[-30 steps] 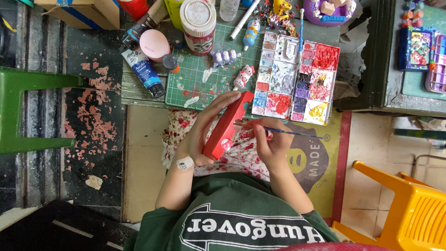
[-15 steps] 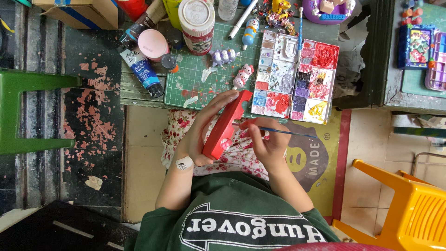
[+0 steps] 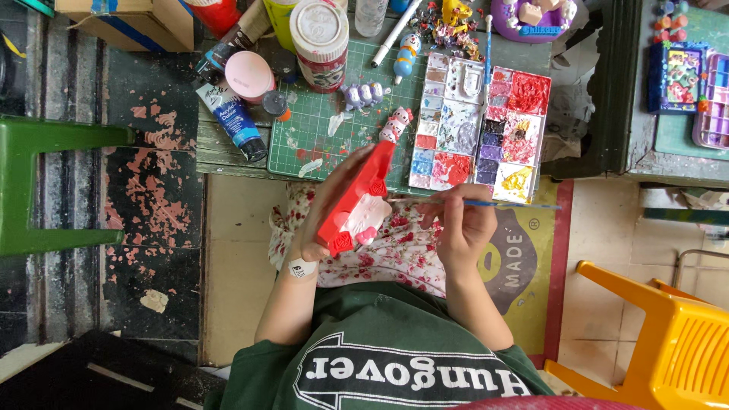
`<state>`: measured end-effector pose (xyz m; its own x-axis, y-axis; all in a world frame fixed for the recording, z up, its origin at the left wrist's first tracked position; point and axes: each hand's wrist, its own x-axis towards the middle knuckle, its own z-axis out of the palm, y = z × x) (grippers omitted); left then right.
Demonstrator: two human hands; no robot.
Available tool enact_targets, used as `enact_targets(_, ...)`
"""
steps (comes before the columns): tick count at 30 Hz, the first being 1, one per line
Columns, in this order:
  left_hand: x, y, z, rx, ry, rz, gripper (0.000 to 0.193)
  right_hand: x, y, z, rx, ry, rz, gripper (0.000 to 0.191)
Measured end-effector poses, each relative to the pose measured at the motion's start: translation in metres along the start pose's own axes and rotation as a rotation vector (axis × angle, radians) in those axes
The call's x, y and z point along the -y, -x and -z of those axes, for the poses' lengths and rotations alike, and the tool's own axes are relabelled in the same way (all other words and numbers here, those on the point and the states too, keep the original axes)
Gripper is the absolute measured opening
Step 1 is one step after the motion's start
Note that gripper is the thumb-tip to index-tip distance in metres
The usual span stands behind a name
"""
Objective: The person paints a small red ceramic figurine with white and pink paint using a fine brush. They repeatedly dip the brush into a paint palette and apply paint to the figurine's surface, rotating it to reach different areas.
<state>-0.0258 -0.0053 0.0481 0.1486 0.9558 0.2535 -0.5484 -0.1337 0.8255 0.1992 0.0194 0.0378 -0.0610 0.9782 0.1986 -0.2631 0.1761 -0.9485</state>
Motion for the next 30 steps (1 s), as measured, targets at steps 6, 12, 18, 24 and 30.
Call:
enact_targets(6,-0.01,-0.002,-0.003,-0.034,-0.251,-0.067,0.134,-0.006,0.002,0.005,0.053,0.027,-0.1,0.004)
enact_targets(12,-0.017,-0.003,-0.005,-0.018,-0.431,-0.131,0.118,-0.005,0.0,-0.007,0.112,0.044,-0.04,0.005)
enact_targets(18,-0.023,0.001,-0.007,0.008,-0.469,-0.142,0.124,-0.009,-0.005,-0.019,0.093,0.012,-0.075,0.005)
enact_targets(24,-0.023,0.0,-0.004,0.008,-0.516,-0.181,0.123,-0.012,-0.003,-0.02,0.087,-0.014,-0.112,0.007)
enact_targets(30,-0.02,0.003,-0.007,-0.02,-0.399,-0.113,0.122,-0.015,-0.004,-0.021,0.116,0.012,-0.061,0.006)
